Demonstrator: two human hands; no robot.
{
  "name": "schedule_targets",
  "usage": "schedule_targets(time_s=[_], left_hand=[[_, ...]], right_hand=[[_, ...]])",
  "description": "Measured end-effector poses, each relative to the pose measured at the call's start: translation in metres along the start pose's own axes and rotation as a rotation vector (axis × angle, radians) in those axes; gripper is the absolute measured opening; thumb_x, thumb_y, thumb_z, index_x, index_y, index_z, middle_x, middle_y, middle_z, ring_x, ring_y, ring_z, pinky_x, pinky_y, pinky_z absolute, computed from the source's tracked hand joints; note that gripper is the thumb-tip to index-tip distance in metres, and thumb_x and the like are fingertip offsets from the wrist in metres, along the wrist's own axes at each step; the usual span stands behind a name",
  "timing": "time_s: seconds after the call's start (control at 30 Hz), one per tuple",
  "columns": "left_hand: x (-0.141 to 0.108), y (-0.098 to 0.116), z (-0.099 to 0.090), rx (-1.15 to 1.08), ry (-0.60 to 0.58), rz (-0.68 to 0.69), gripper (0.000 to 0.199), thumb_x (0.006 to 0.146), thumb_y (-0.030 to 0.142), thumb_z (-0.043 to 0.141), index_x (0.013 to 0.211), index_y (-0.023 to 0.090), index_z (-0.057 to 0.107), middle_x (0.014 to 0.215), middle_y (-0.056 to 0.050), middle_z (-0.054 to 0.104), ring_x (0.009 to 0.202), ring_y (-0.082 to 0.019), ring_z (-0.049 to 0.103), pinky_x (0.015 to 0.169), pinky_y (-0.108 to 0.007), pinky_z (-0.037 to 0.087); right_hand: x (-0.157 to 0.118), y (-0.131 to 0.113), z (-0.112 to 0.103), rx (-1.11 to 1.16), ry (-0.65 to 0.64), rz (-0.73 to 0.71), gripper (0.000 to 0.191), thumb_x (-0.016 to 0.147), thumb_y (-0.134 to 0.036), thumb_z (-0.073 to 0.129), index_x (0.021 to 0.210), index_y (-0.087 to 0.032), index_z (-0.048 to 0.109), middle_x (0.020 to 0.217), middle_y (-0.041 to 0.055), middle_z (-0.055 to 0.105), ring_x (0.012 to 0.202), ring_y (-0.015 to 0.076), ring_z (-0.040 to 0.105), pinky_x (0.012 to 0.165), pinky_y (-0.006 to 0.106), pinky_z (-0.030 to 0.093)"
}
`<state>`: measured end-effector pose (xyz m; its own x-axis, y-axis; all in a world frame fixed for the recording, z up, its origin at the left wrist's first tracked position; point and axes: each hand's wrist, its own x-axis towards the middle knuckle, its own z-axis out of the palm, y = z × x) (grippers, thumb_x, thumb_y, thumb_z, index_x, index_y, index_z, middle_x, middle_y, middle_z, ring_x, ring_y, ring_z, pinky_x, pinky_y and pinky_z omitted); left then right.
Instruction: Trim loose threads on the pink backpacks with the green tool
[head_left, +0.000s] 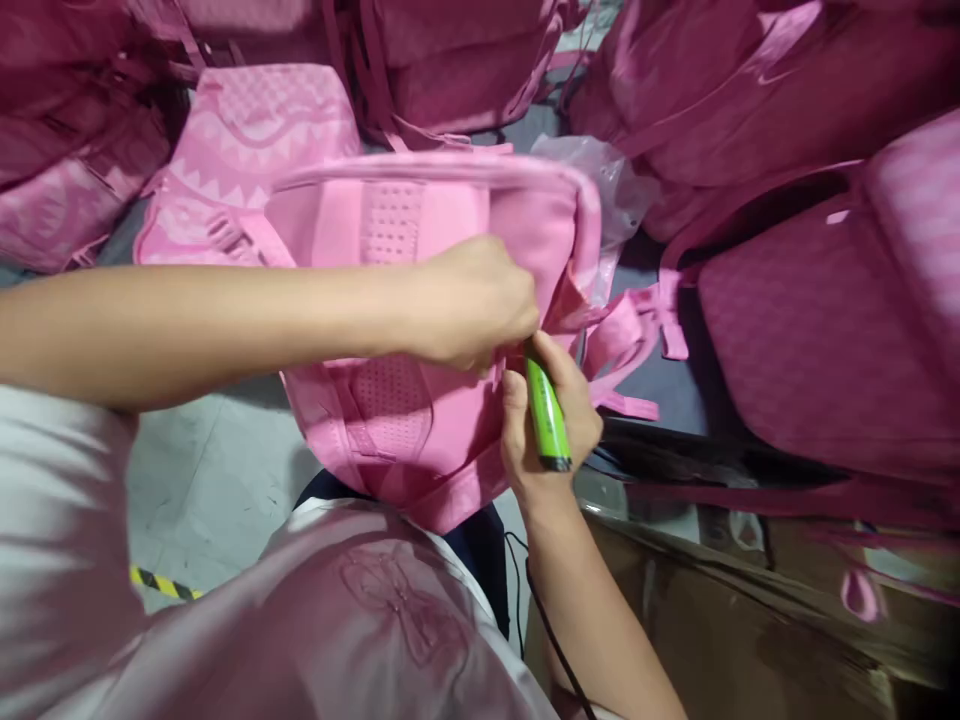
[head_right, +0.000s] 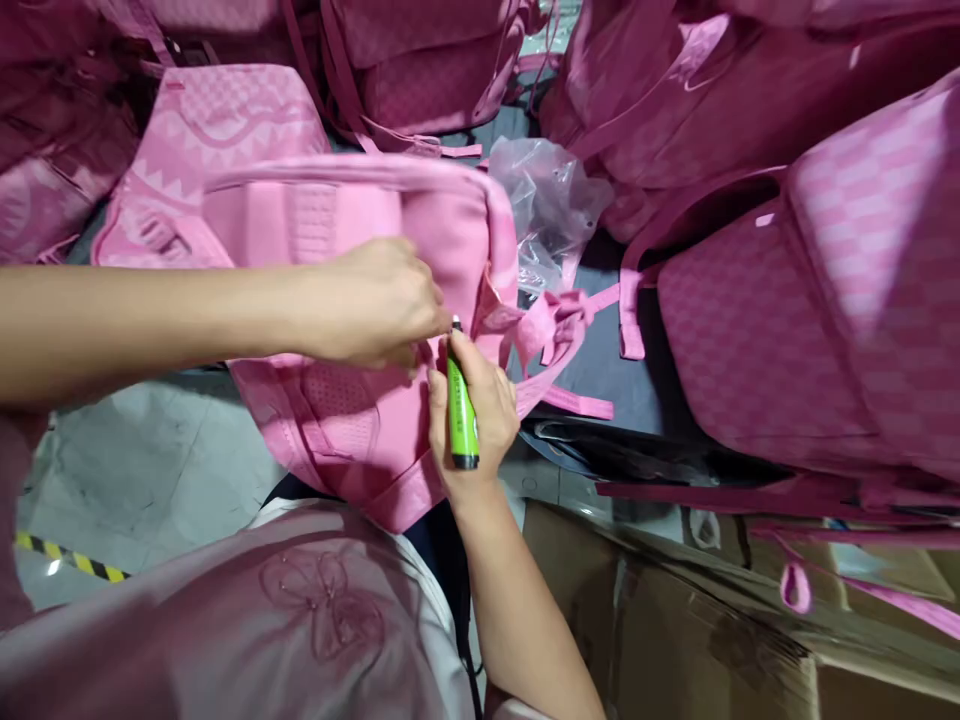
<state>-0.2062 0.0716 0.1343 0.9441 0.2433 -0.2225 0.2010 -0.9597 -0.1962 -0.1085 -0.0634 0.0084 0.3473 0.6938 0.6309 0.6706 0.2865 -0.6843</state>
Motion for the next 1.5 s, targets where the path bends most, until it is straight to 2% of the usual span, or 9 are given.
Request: schedule_targets(time_s=[0.13, 0.3, 0.47, 0.6, 0.7, 0.9, 1.13, 1.3, 1.5], left_hand=[[-0.072, 0.039, -0.037, -0.064, 0.085, -0.187, 0.031, 0.085, 0.041, 0.060, 0.061, 0.021, 0.056, 0.056, -0.004, 0.055, 0.050, -0.019, 0.052, 0.047, -0.035, 0.030], [-0.106, 0.047, 0.024, -0.362, 0.217, -0.341, 0.032, 0.093, 0.048, 0.060, 0.080, 0.019, 0.065, 0.070, -0.004, 0.067, 0.064, -0.020, 0.063, 0.053, -0.032, 0.038], [-0.097, 0.001, 0.090, -0.321, 0.392, -0.341, 0.024, 0.096, 0.025, 0.053, 0.115, 0.019, 0.068, 0.118, -0.010, 0.070, 0.110, -0.024, 0.063, 0.091, -0.038, 0.048], [-0.088, -0.024, 0.096, -0.236, 0.344, -0.365, 0.079, 0.083, 0.027, 0.071, 0.153, 0.019, 0.036, 0.153, -0.017, 0.045, 0.137, -0.034, 0.042, 0.111, -0.048, 0.034], [-0.074, -0.030, 0.103, -0.239, 0.194, -0.398, 0.096, 0.077, 0.034, 0.078, 0.157, 0.015, 0.027, 0.150, -0.019, 0.047, 0.130, -0.037, 0.046, 0.106, -0.049, 0.034], [-0.050, -0.031, 0.129, -0.234, 0.177, -0.382, 0.100, 0.079, 0.038, 0.075, 0.159, 0.013, 0.021, 0.153, -0.020, 0.042, 0.135, -0.038, 0.042, 0.110, -0.050, 0.030], [-0.050, -0.024, 0.135, -0.163, 0.139, -0.315, 0.120, 0.076, 0.043, 0.075, 0.161, 0.015, -0.006, 0.167, -0.024, 0.000, 0.154, -0.045, 0.008, 0.117, -0.069, 0.007], [-0.042, -0.017, 0.133, -0.128, 0.070, -0.433, 0.111, 0.081, 0.034, 0.072, 0.162, 0.013, -0.002, 0.160, -0.023, 0.030, 0.139, -0.040, 0.039, 0.115, -0.057, 0.027], [-0.040, -0.017, 0.132, -0.152, 0.078, -0.429, 0.091, 0.089, 0.026, 0.061, 0.161, 0.010, 0.008, 0.158, -0.021, 0.035, 0.139, -0.037, 0.039, 0.115, -0.055, 0.030]], right_hand=[[0.014, -0.044, -0.026, 0.018, -0.056, -0.228, 0.045, 0.094, -0.024, 0.065, 0.137, -0.033, 0.058, 0.112, 0.0037, 0.075, 0.095, 0.0239, 0.072, 0.085, 0.042, 0.055], [0.015, -0.027, -0.012, 0.109, -0.348, -0.412, 0.039, 0.096, -0.023, 0.062, 0.134, -0.031, 0.059, 0.103, 0.0018, 0.076, 0.087, 0.0204, 0.069, 0.080, 0.039, 0.049], [-0.003, 0.018, 0.027, 0.057, -0.448, -0.404, 0.034, 0.100, -0.019, 0.051, 0.132, -0.026, 0.061, 0.113, 0.0075, 0.073, 0.099, 0.0222, 0.066, 0.084, 0.040, 0.047], [-0.008, 0.016, 0.038, 0.049, -0.437, -0.420, 0.037, 0.098, -0.018, 0.055, 0.134, -0.023, 0.059, 0.115, 0.0102, 0.071, 0.102, 0.0233, 0.065, 0.086, 0.040, 0.047], [-0.012, 0.006, 0.042, 0.084, -0.474, -0.366, 0.030, 0.096, -0.019, 0.057, 0.126, -0.020, 0.062, 0.102, 0.0093, 0.071, 0.091, 0.0225, 0.064, 0.081, 0.039, 0.049], [-0.017, 0.011, 0.040, 0.112, -0.580, -0.301, 0.031, 0.096, -0.032, 0.059, 0.124, -0.018, 0.061, 0.102, 0.0115, 0.071, 0.093, 0.0262, 0.064, 0.082, 0.042, 0.049], [-0.012, 0.024, 0.043, 0.140, -0.528, 0.168, 0.032, 0.094, -0.036, 0.060, 0.121, -0.022, 0.053, 0.098, 0.0067, 0.071, 0.083, 0.0225, 0.070, 0.072, 0.036, 0.055], [0.015, 0.026, 0.036, 0.107, -0.778, 0.082, 0.018, 0.092, -0.032, 0.063, 0.105, -0.020, 0.068, 0.095, 0.0061, 0.075, 0.082, 0.0213, 0.071, 0.075, 0.035, 0.056], [0.046, 0.025, 0.029, 0.087, -1.001, 0.128, 0.035, 0.091, -0.038, 0.068, 0.121, -0.021, 0.072, 0.118, 0.0074, 0.075, 0.103, 0.0253, 0.072, 0.090, 0.038, 0.057]])
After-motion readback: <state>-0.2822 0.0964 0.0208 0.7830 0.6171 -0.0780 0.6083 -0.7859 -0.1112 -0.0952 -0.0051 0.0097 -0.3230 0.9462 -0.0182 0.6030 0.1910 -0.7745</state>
